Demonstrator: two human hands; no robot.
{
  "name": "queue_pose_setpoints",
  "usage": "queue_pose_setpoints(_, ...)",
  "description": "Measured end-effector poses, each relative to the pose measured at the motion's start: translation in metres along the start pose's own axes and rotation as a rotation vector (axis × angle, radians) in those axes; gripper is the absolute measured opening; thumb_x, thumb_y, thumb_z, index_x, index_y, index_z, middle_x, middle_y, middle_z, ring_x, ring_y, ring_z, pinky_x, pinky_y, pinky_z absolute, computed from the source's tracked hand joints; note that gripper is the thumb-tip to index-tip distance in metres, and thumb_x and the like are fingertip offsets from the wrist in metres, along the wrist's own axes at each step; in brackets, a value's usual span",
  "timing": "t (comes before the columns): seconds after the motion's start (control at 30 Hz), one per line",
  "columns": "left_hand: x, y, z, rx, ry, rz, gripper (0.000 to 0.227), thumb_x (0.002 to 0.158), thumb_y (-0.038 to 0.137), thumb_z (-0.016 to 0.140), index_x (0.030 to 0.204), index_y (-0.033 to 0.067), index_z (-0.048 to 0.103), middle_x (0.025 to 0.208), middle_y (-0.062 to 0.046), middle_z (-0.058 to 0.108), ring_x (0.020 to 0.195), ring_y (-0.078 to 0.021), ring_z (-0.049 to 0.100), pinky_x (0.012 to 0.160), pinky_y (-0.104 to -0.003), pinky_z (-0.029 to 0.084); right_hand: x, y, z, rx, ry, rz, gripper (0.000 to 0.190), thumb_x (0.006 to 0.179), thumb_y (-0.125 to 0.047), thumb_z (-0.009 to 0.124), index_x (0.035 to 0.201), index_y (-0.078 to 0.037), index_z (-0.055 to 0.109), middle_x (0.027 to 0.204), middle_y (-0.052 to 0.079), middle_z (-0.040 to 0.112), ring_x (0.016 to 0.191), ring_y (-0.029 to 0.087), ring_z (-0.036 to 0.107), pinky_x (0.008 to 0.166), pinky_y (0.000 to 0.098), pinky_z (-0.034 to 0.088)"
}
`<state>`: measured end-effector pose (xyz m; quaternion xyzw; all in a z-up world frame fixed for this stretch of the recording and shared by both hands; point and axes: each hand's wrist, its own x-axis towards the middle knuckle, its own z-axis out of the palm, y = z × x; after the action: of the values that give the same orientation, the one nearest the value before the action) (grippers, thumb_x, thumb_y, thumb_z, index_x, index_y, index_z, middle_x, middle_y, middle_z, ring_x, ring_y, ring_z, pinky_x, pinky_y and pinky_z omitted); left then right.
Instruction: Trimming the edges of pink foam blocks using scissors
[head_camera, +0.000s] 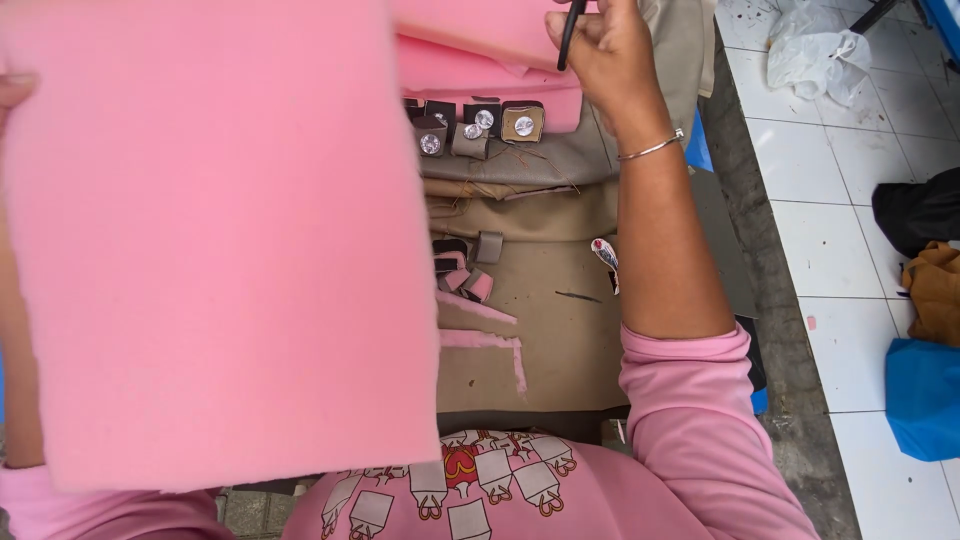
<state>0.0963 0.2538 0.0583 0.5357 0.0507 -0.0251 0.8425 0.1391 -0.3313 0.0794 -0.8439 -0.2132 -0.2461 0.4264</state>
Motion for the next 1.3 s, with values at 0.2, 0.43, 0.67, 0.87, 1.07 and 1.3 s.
queue_pose_setpoints(0.2,-0.059,-0.020,0.194,0.363,-0.126,-0.167,0.040,0.079,0.024,0.056,0.116,0.0192,0.068,0.096,0.002,0.069,0.080,-0.0121,0.066,0.074,-0.025,0.053,-0.019,-0.116,0.009,0.759,-0.331,0.255,0.025,0.099,-0.030,0.063,0.114,-0.010,0.059,0.121,0.004,0.062,0.111,0.024,0.075,0.093,0.0317,0.065)
queue_pose_setpoints(0.43,-0.073,-0.045,0.238,0.177,-0.060,-0.245,0.046,0.084,0.055,0.064,0.104,0.0145,0.075,0.087,0.001,0.071,0.076,-0.0116,0.068,0.071,-0.026,0.055,-0.051,-0.117,0.030,0.883,-0.389,0.151,0.059,0.082,-0.006,0.082,0.131,-0.010,0.049,0.128,0.004,0.055,0.120,0.011,0.055,0.100,0.0242,0.051)
queue_pose_setpoints(0.67,-0.073,-0.106,0.241,-0.122,-0.429,-0.691,0.039,0.093,0.047,0.058,0.103,0.0118,0.071,0.091,-0.002,0.071,0.066,-0.0129,0.063,0.055,-0.026,0.047,-0.054,-0.070,0.003,1.129,0.013,-0.148,0.062,0.092,0.002,0.079,0.143,-0.014,0.048,0.133,0.007,0.060,0.125,0.025,0.058,0.111,0.0433,0.052)
queue_pose_setpoints(0.87,-0.095,-0.160,0.219,-0.398,-0.722,-1.067,0.034,0.100,0.039,0.053,0.102,0.0095,0.069,0.095,-0.006,0.072,0.058,-0.0141,0.058,0.042,-0.027,0.040,-0.062,-0.069,-0.006,1.042,0.032,-0.157,0.065,0.094,-0.002,0.080,0.148,-0.015,0.047,0.140,0.004,0.059,0.131,0.021,0.055,0.116,0.0398,0.049)
queue_pose_setpoints(1.07,-0.132,-0.168,0.192,-0.240,-0.224,-0.180,0.058,0.077,0.014,0.079,0.132,0.0080,0.061,0.121,-0.015,0.072,0.102,-0.0282,0.071,0.087,-0.046,0.060,-0.094,-0.085,-0.011,0.625,0.074,0.101,0.044,0.099,0.009,0.051,0.139,-0.008,0.052,0.138,0.005,0.060,0.128,0.011,0.057,0.103,0.0233,0.049)
queue_pose_setpoints(1.3,-0.124,-0.123,0.211,-0.046,-0.002,0.126,0.050,0.084,0.002,0.081,0.127,0.0108,0.057,0.109,-0.011,0.073,0.095,-0.0299,0.078,0.081,-0.046,0.068,-0.145,-0.048,0.001,0.635,0.093,0.373,0.035,0.093,-0.023,0.078,0.125,-0.010,0.070,0.081,0.005,0.069,0.062,0.008,0.062,0.051,0.0191,0.050)
